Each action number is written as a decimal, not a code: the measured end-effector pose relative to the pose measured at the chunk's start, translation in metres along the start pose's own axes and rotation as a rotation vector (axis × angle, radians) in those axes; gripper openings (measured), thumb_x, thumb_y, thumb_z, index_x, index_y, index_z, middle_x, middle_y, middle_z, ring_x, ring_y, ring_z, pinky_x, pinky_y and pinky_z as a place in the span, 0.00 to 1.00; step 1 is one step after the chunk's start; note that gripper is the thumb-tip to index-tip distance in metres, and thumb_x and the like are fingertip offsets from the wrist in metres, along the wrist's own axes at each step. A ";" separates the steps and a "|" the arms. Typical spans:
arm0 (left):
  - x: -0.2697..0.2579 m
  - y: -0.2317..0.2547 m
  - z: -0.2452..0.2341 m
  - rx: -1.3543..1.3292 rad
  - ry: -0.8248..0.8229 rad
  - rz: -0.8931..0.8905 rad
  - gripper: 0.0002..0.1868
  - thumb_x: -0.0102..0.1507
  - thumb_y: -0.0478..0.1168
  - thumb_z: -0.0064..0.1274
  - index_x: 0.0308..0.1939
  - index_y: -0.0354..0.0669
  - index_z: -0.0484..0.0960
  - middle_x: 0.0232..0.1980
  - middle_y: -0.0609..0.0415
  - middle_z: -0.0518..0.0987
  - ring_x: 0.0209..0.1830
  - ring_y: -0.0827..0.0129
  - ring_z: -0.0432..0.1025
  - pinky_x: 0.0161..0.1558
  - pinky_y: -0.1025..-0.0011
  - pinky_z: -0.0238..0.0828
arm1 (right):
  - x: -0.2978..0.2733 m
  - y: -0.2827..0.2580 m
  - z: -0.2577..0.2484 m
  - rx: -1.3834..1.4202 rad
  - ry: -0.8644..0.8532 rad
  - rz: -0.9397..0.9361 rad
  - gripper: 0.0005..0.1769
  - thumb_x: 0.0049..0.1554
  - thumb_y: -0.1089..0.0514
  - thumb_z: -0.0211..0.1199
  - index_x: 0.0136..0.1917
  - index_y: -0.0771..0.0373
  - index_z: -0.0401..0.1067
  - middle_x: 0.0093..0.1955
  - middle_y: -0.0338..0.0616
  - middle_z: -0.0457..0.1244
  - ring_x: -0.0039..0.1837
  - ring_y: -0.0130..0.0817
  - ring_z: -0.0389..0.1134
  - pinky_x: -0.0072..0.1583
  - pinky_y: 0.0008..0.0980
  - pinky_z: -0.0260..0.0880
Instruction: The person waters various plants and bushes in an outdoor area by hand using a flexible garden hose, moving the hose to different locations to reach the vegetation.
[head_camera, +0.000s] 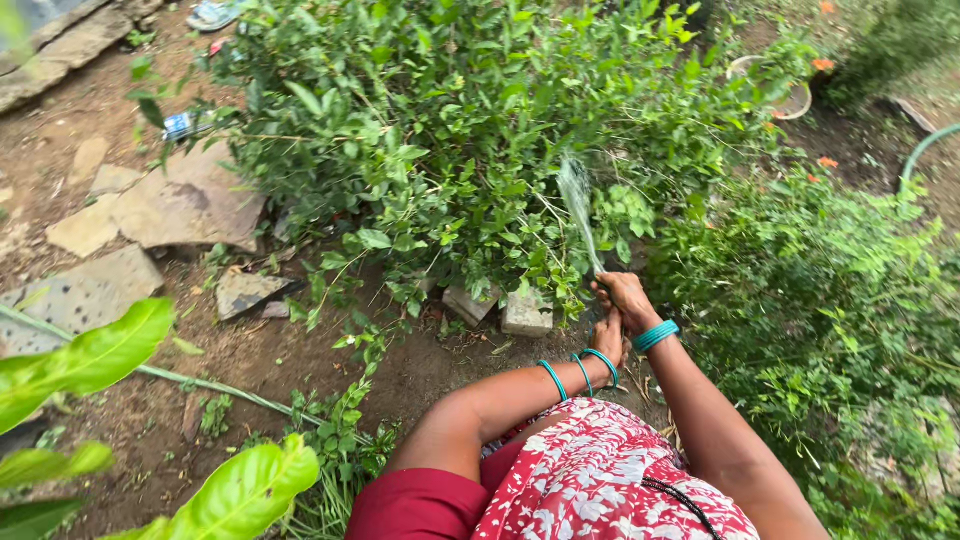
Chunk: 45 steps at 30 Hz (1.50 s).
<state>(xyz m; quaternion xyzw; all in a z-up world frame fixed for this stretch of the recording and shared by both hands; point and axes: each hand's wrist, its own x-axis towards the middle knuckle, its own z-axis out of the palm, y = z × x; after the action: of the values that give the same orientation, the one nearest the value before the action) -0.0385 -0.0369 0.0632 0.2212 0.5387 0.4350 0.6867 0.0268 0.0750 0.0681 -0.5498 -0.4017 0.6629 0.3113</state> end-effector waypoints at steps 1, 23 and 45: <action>-0.004 0.008 -0.002 -0.026 0.024 -0.001 0.38 0.67 0.76 0.31 0.25 0.46 0.67 0.16 0.60 0.65 0.11 0.73 0.61 0.15 0.69 0.53 | 0.003 -0.006 0.007 -0.049 -0.042 0.002 0.14 0.63 0.56 0.57 0.41 0.69 0.72 0.29 0.37 0.59 0.28 0.24 0.55 0.30 0.24 0.53; 0.026 0.047 -0.062 -0.323 0.112 0.170 0.34 0.69 0.72 0.35 0.23 0.50 0.66 0.15 0.64 0.61 0.10 0.79 0.55 0.14 0.74 0.47 | 0.063 -0.029 0.095 0.047 -0.140 -0.052 0.08 0.62 0.62 0.56 0.43 0.69 0.71 0.36 0.41 0.66 0.32 0.25 0.60 0.33 0.26 0.62; 0.052 0.076 -0.072 -0.314 0.121 0.199 0.35 0.67 0.74 0.37 0.21 0.50 0.65 0.16 0.65 0.61 0.12 0.79 0.55 0.16 0.74 0.46 | 0.092 -0.049 0.102 0.073 0.023 -0.116 0.09 0.61 0.60 0.58 0.41 0.67 0.70 0.33 0.40 0.65 0.30 0.24 0.60 0.32 0.25 0.60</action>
<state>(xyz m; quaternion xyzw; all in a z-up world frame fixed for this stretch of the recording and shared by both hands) -0.1311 0.0348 0.0701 0.1370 0.4800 0.5919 0.6328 -0.0928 0.1579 0.0742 -0.5213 -0.4048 0.6516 0.3739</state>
